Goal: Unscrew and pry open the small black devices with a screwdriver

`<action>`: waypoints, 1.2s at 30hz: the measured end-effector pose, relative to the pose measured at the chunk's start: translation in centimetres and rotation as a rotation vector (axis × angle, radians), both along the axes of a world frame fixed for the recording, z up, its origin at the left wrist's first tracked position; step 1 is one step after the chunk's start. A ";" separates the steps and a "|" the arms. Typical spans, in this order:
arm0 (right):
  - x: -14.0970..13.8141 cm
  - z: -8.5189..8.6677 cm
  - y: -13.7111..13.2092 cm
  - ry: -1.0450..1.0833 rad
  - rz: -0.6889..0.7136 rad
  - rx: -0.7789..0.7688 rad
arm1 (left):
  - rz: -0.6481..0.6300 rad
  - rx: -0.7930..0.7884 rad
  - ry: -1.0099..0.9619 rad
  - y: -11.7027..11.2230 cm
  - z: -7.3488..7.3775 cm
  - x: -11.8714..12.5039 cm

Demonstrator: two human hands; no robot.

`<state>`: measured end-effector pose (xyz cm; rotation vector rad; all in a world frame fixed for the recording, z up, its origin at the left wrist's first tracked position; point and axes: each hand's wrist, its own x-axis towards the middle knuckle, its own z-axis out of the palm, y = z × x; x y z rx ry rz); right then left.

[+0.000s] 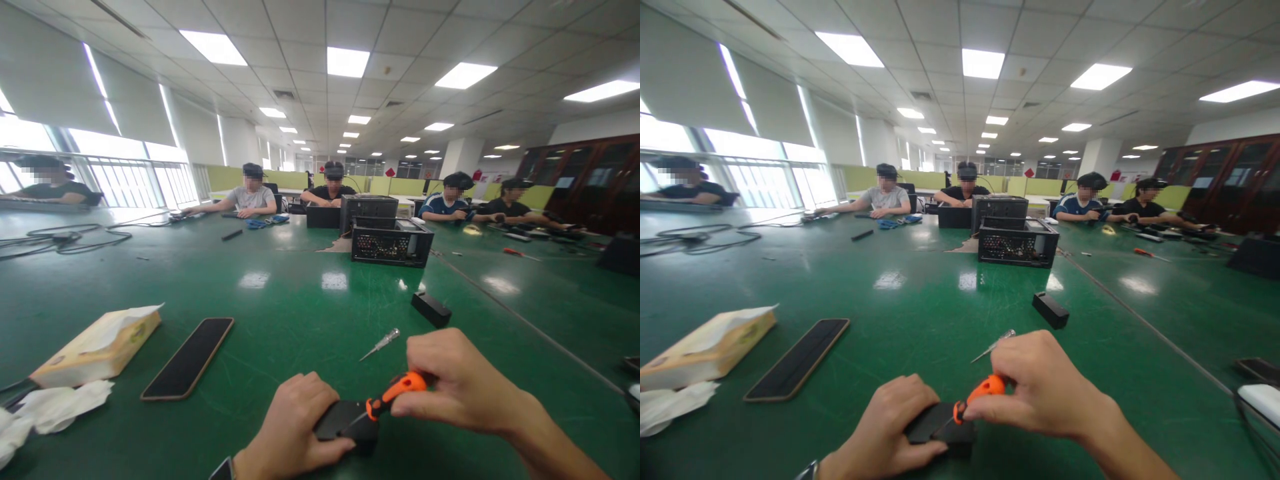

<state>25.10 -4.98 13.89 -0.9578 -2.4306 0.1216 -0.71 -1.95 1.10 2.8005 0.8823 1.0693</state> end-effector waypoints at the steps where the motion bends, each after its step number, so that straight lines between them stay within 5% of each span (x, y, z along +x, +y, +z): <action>1: 0.0 0.1 0.1 0.007 0.030 -0.036 | -0.001 0.001 -0.002 0.0 0.0 0.0; 5: -0.1 0.5 0.3 0.025 0.105 -0.156 | -0.005 -0.001 -0.002 0.1 0.1 0.0; 10: -0.2 0.4 0.2 -0.062 -0.085 -0.101 | -0.005 -0.009 0.005 0.0 0.2 0.1; 16: 0.0 1.0 -0.7 -0.019 0.087 -0.248 | 0.000 0.025 -0.015 0.0 -0.1 0.2; 31: -0.6 0.0 -0.1 -0.101 -0.091 -0.070 | 0.006 0.011 0.002 0.4 -0.6 0.0; 36: -0.2 0.8 -0.3 -0.069 0.032 -0.226 | 0.017 0.003 0.008 0.2 -0.6 0.0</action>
